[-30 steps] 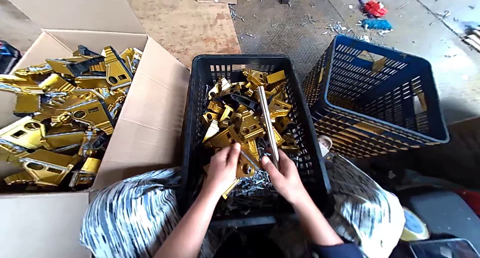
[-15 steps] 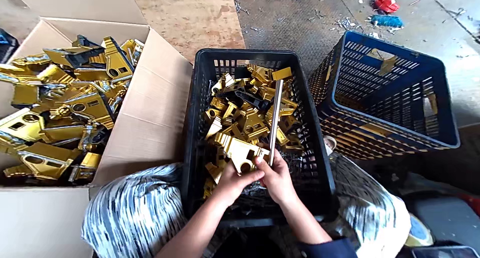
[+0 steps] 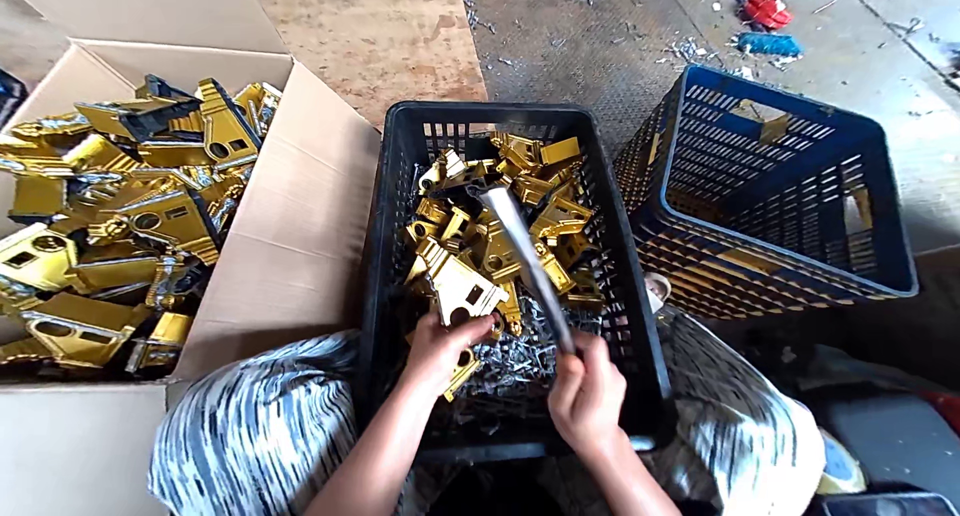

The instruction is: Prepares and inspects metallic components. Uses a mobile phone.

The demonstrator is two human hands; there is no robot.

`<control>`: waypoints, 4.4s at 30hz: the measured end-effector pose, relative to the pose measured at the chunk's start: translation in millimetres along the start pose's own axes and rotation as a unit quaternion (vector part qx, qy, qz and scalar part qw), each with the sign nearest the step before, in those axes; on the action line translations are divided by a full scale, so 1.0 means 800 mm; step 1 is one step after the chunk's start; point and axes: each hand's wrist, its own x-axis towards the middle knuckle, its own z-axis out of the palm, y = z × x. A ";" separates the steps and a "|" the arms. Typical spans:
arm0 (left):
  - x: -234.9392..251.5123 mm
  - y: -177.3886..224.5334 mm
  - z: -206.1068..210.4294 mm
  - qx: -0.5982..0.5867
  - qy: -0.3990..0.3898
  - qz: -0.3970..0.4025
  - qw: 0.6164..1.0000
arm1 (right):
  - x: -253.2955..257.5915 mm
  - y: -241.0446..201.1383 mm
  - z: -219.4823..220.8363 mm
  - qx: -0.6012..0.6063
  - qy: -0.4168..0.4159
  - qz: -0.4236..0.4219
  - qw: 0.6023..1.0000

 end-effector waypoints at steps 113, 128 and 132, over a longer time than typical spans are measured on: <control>0.000 -0.013 0.004 0.278 -0.048 0.074 0.956 | 0.022 0.065 0.020 0.203 -0.185 0.011 0.962; 0.001 0.008 0.002 0.094 -0.230 0.041 0.968 | 0.042 0.053 0.023 0.651 -0.263 0.179 0.689; 0.002 0.004 0.002 0.177 -0.230 0.009 0.957 | 0.055 0.055 0.023 0.590 -0.279 0.245 0.717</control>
